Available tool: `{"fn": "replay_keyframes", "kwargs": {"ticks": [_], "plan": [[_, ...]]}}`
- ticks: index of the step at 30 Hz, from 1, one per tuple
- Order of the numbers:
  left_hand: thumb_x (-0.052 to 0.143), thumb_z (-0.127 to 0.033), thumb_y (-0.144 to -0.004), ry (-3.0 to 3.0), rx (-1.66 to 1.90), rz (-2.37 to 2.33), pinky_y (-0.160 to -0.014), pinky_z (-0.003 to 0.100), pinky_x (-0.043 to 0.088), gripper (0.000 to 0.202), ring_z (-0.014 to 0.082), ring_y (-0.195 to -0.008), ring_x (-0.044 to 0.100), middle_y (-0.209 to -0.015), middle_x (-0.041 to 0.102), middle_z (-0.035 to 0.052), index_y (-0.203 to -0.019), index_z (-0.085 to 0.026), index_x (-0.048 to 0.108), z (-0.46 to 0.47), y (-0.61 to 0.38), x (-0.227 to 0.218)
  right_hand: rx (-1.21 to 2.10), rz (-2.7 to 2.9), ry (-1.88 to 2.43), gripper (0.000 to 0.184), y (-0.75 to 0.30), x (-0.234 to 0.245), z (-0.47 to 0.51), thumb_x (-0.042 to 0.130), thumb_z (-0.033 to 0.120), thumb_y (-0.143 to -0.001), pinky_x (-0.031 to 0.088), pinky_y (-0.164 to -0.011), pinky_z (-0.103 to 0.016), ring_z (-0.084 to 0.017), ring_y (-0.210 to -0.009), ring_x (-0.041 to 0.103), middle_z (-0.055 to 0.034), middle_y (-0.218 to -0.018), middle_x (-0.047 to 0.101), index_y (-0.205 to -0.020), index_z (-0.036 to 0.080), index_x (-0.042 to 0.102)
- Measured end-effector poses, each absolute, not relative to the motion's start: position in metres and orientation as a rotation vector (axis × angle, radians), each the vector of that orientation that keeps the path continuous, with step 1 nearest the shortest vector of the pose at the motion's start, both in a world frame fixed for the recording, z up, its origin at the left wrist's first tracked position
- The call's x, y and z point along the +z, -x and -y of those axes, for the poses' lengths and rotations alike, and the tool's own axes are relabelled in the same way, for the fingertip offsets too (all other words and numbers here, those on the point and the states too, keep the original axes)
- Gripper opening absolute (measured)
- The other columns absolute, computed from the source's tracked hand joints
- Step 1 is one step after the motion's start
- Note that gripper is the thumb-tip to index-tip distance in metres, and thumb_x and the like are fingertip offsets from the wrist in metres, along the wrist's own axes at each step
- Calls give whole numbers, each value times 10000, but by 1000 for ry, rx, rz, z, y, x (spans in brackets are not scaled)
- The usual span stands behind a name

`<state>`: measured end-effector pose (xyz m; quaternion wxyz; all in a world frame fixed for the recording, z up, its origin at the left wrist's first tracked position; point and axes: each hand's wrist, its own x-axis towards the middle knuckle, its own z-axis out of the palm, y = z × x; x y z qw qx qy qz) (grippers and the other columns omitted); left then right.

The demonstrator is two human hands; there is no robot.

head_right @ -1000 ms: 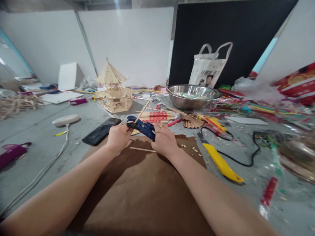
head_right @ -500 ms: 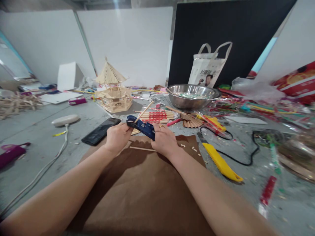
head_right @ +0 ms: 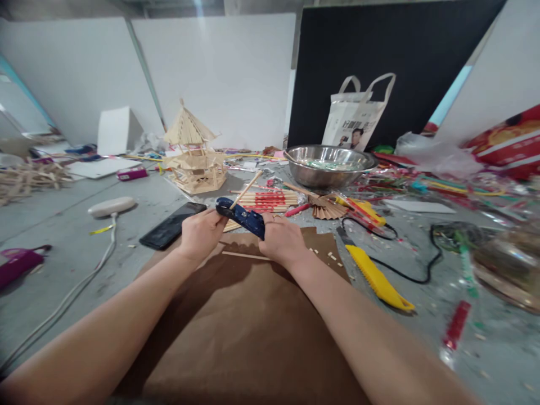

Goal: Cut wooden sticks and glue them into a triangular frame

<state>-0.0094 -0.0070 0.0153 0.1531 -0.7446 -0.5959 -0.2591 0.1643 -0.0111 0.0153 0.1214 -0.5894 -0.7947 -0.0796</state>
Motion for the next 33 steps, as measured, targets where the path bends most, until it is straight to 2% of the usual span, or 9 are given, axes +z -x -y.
{"fn": "replay_keyframes", "kwargs": {"ticks": [9, 15, 18, 20, 22, 27, 33], "plan": [[330, -363, -805, 2145, -739, 1732, -531, 211, 300, 366, 132, -675, 555, -704, 616, 56, -706, -161, 619, 5, 10, 14, -216, 2345, 1777, 340, -163, 19, 12, 442, 287, -654, 382, -603, -287, -224, -722, 576, -76, -774, 625, -968, 172, 504], [296, -356, -817, 2145, -756, 1842, -564, 226, 333, 343, 148, -674, 552, -736, 622, 41, -835, -208, 604, -2, 16, 10, -192, 2251, 1847, 295, -175, 18, 1, 444, 298, -647, 378, -554, -283, -235, -699, 575, -83, -753, 622, -899, 174, 538], [368, -249, -772, 2132, -746, 1854, -681, 263, 373, 298, 185, -804, 533, -900, 604, 64, -1000, -183, 548, -7, 21, 6, -169, 2218, 1869, 290, -178, 19, -1, 442, 296, -650, 377, -550, -281, -236, -711, 573, -78, -759, 623, -897, 184, 542], [410, -173, -716, 2139, -855, 1736, -808, 293, 347, 370, 207, -946, 472, -1067, 531, 90, -1074, -135, 496, -8, 21, 4, -153, 2233, 1871, 312, -178, 20, 0, 453, 301, -643, 379, -563, -278, -232, -726, 570, -81, -774, 624, -915, 176, 541], [402, -149, -706, 2190, -979, 1640, -856, 303, 326, 397, 199, -979, 450, -1084, 515, 88, -1096, -122, 468, -7, 18, 4, -143, 2253, 1861, 330, -176, 21, 1, 455, 313, -645, 380, -581, -275, -226, -739, 566, -86, -790, 623, -928, 167, 538], [384, -282, -772, 2406, -1155, 1605, -708, 255, 397, 320, 157, -780, 526, -862, 589, 70, -1020, -113, 494, -1, 7, 3, -156, 2289, 1845, 331, -170, 20, 5, 440, 329, -657, 378, -601, -283, -225, -732, 561, -91, -793, 621, -925, 160, 536], [329, -295, -816, 2376, -1382, 1612, -600, 200, 367, 283, 130, -684, 528, -769, 604, 43, -873, -142, 560, 0, 4, 4, -51, 2356, 1682, 455, -169, 18, 7, 464, 237, -622, 381, -647, -274, -211, -765, 561, -74, -868, 608, -1073, 179, 442]]}}
